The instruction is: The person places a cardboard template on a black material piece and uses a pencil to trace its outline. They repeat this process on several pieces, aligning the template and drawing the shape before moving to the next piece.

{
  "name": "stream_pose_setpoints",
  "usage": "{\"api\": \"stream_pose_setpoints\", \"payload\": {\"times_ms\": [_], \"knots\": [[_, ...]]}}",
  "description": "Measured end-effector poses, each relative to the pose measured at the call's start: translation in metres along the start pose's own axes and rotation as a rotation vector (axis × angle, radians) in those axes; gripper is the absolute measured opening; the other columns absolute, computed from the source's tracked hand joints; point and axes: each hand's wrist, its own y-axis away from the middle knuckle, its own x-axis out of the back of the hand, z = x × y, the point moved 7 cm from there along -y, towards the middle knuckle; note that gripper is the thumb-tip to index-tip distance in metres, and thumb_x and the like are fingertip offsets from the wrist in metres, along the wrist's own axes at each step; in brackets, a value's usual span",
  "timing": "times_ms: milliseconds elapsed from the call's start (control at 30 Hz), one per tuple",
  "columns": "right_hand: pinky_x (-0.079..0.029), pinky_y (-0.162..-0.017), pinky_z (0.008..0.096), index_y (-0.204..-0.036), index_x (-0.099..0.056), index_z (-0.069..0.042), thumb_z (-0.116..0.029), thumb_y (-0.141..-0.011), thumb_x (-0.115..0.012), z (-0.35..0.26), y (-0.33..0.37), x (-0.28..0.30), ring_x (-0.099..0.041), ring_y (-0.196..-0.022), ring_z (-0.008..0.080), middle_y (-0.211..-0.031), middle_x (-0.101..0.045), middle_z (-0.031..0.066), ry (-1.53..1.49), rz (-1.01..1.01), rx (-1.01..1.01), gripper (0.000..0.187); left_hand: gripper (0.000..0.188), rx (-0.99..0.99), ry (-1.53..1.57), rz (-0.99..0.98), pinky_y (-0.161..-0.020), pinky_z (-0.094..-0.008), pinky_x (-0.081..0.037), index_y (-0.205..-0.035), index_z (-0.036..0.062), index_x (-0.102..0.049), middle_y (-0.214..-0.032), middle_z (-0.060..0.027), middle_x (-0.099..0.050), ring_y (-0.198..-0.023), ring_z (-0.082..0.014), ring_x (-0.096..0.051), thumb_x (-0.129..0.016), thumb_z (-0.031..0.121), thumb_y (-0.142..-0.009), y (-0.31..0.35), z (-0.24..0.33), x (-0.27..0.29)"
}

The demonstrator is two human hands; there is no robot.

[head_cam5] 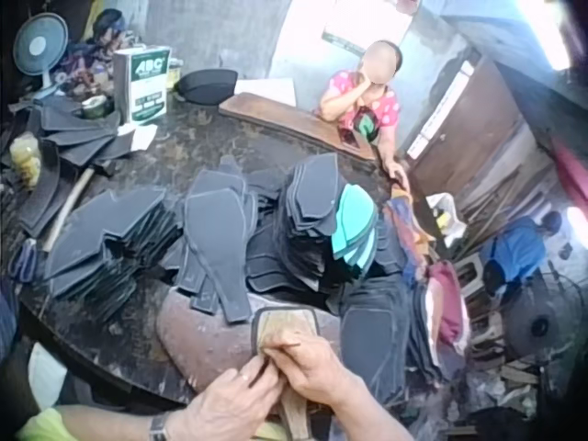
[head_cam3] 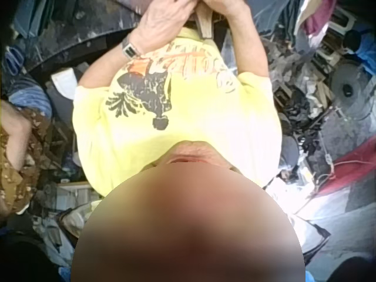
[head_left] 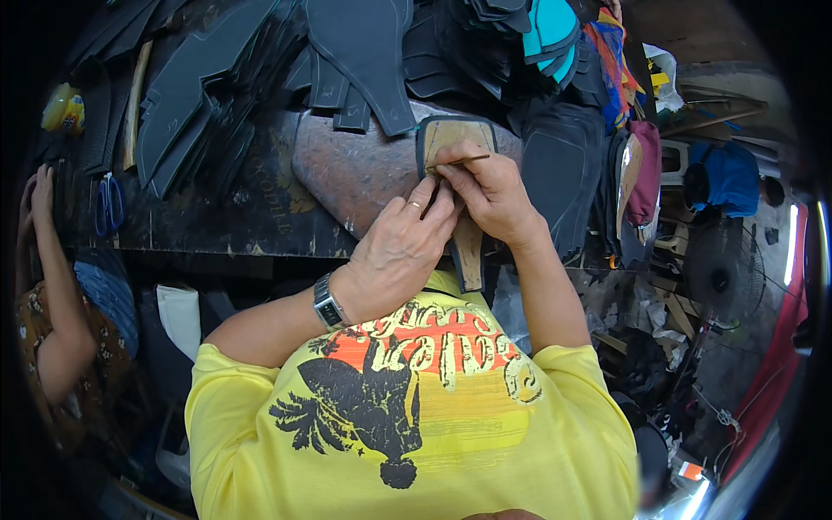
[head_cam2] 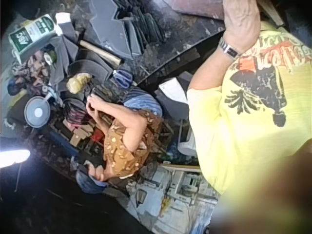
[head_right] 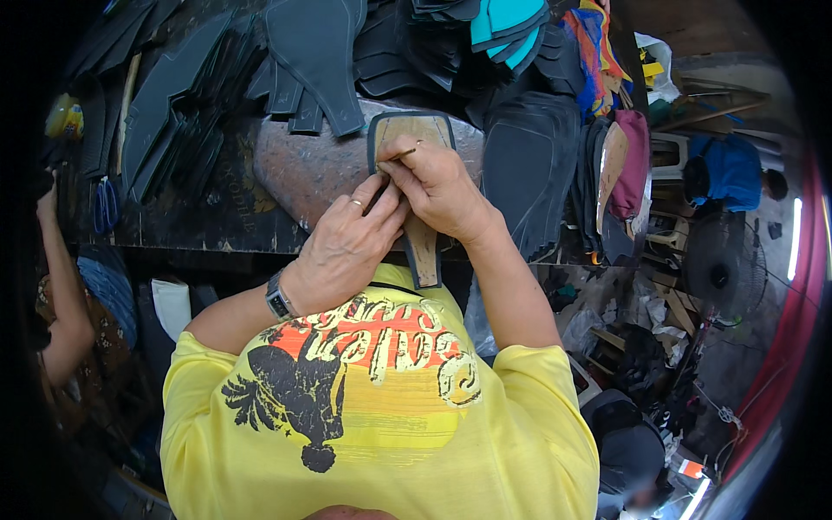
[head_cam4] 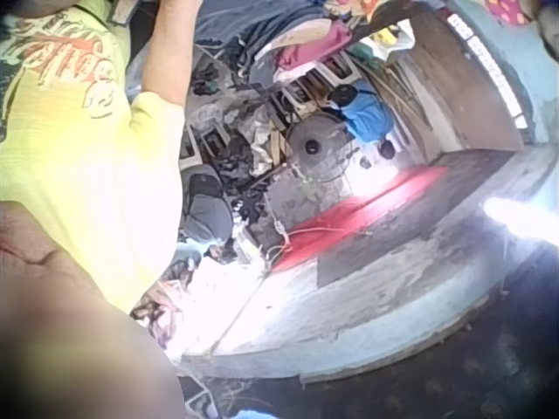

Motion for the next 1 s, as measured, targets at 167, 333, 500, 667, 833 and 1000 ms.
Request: {"api": "stream_pose_setpoints", "payload": {"times_ms": [167,333,500,667,833,1000], "knots": [[-0.057,-0.089,0.0334,-0.112,-0.066,0.004,-0.001,-0.102,-0.058,0.007,0.009,0.012,-0.073,-0.098,0.0220,-0.107,-0.071,0.0117,-0.270,0.213,-0.094,0.013,0.043,0.014,-0.019,0.043,-0.099,-0.0401,-0.050,-0.131,-0.0029,-0.065,-0.137,-0.0178,-0.058,-0.132,-0.0305,-0.053,-0.065,0.015,-0.092,-0.004,-0.001,0.007],[-0.058,-0.086,0.0340,-0.115,-0.061,0.002,-0.006,-0.108,-0.050,0.027,0.040,0.028,-0.072,-0.092,0.0191,-0.109,-0.069,0.0131,-0.685,0.491,-0.332,0.015,0.043,0.022,0.232,0.056,-0.091,-0.0394,-0.049,-0.125,0.0001,-0.064,-0.115,-0.0113,-0.060,-0.113,-0.0297,-0.059,-0.073,0.015,-0.086,-0.021,-0.031,0.023],[-0.054,-0.080,0.0369,-0.116,-0.062,0.000,-0.019,-0.097,-0.071,0.005,0.055,0.028,-0.066,-0.089,0.0244,-0.104,-0.066,0.0140,0.307,0.346,-0.384,0.028,0.075,0.147,-0.049,0.225,-0.103,-0.0468,-0.041,-0.134,0.0053,-0.062,-0.139,-0.0139,-0.055,-0.132,-0.0331,-0.049,-0.092,0.029,-0.070,-0.042,-0.064,0.041],[-0.054,-0.083,0.0410,-0.120,-0.062,-0.002,-0.035,-0.078,-0.091,0.002,0.061,0.021,-0.064,-0.095,0.0316,-0.107,-0.061,0.0140,0.427,0.322,-0.579,0.061,0.061,0.089,0.111,0.150,-0.102,-0.0463,-0.041,-0.120,0.0091,-0.066,-0.137,-0.0133,-0.057,-0.130,-0.0336,-0.051,-0.093,0.030,-0.069,-0.048,-0.068,0.032],[-0.053,-0.081,0.0360,-0.121,-0.061,-0.002,-0.027,-0.077,-0.092,0.011,0.064,0.021,-0.064,-0.095,0.0228,-0.107,-0.061,0.0094,0.350,0.338,-0.599,0.060,0.049,0.098,0.337,0.076,-0.100,-0.0436,-0.042,-0.112,0.0105,-0.066,-0.129,-0.0129,-0.060,-0.123,-0.0333,-0.055,-0.091,0.021,-0.072,-0.046,-0.063,0.023],[-0.045,-0.066,0.0222,-0.103,-0.062,-0.005,-0.007,-0.084,-0.083,0.038,0.073,0.022,-0.057,-0.077,0.0059,-0.092,-0.060,0.0000,-0.220,0.505,-0.568,0.029,0.079,0.066,0.351,0.106,-0.104,-0.0477,-0.044,-0.142,0.0095,-0.054,-0.138,-0.0163,-0.052,-0.124,-0.0371,-0.054,-0.091,0.018,-0.073,-0.045,-0.057,0.027]]}}
